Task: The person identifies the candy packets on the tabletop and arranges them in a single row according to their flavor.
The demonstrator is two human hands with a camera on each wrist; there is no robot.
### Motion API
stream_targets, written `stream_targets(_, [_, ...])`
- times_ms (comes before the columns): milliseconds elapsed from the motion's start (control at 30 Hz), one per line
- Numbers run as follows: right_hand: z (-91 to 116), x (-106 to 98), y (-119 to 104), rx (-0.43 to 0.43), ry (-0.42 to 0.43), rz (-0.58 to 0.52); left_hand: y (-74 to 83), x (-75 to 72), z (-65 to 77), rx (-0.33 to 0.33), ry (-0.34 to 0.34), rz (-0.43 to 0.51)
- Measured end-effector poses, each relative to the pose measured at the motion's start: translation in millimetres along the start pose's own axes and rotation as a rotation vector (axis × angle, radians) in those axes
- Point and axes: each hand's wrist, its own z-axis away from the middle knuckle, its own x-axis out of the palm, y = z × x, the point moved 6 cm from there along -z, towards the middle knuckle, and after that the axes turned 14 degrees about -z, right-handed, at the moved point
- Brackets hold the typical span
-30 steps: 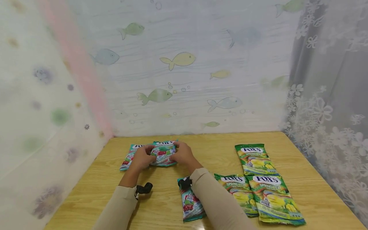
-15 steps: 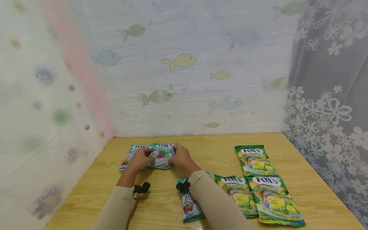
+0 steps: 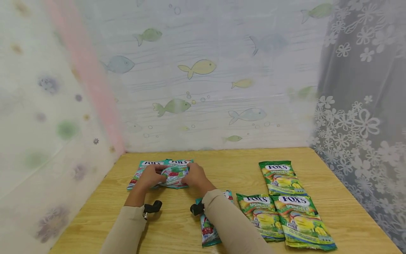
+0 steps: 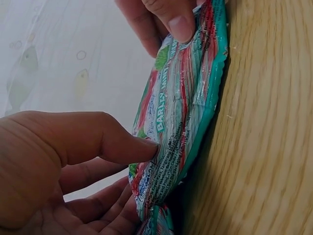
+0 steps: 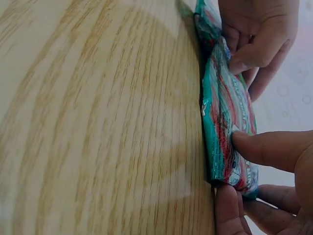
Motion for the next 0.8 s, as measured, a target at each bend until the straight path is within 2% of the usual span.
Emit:
stream_targets(300, [5, 4, -11, 0.026, -0.029, 0.058, -1.1, -9.8, 3.9, -0.006, -0.022, -0.015])
stream_targets(567, [6, 6, -13, 0.048, -0.031, 0.07, 1.8, -11.1, 4.6, -0.002, -0.024, -0.022])
stream_targets(800, [5, 14, -15, 0.019, -0.06, 0.163, -5.5, -14.3, 2.5, -0.026, -0.017, -0.042])
